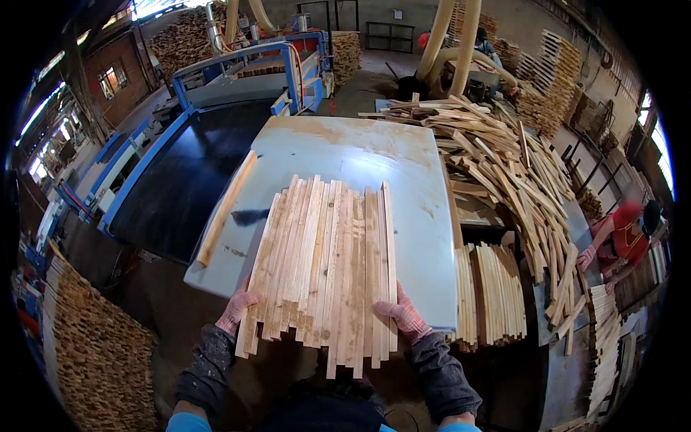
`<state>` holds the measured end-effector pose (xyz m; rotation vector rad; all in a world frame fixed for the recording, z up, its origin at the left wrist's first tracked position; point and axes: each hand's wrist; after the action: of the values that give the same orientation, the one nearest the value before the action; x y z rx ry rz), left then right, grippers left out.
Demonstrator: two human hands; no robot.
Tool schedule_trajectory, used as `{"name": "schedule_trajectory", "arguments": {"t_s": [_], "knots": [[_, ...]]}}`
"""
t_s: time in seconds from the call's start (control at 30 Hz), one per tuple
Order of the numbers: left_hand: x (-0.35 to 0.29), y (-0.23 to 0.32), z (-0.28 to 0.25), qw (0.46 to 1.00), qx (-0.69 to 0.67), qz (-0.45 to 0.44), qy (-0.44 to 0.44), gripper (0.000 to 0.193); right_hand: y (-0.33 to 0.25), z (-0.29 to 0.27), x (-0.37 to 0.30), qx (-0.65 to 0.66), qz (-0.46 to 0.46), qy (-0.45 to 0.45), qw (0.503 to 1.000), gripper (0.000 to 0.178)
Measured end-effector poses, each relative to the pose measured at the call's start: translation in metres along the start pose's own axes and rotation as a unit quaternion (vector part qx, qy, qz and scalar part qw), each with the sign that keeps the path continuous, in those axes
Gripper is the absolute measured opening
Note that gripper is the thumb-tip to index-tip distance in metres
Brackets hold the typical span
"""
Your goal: The person repeatedly picks up stacks of light-colored wooden planks from a metal table and places them onto a conveyor belt. The person handles the planks by hand, aligning them before moving them to the conveyor. The task involves repetitive lifting and placing of wood bundles in a workshop environment.
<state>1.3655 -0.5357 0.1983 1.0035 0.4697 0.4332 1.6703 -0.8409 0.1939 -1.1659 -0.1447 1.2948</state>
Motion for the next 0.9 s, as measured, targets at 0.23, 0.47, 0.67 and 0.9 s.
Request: {"name": "schedule_trajectory", "arguments": {"t_s": [0.23, 0.47, 0.67, 0.9], "knots": [[0.124, 0.080, -0.087, 0.928, 0.366, -0.014, -0.075, 0.086, -0.018, 0.048, 0.139, -0.091, -0.052, -0.002, 0.995, 0.096], [0.189, 0.186, -0.119, 0.596, 0.785, -0.132, 0.107, 0.085, -0.040, 0.145, 0.203, -0.037, 0.031, 0.006, 0.999, 0.104], [0.186, 0.152, -0.310, 0.887, 0.428, 0.048, 0.164, 0.075, -0.021, 0.252, 0.269, -0.063, 0.003, 0.002, 0.998, 0.101], [0.185, 0.239, -0.488, 0.843, 0.501, 0.044, 0.193, 0.079, 0.032, 0.433, 0.376, -0.109, -0.008, 0.002, 0.994, 0.096]]}}
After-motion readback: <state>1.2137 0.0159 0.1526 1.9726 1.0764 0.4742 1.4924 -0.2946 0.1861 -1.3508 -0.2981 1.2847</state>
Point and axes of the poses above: each hand's wrist, its own x-axis towards the middle knuckle, its own z-axis out of the palm, y = z × x, and after that the axes turned 8 degrees about z, right-handed
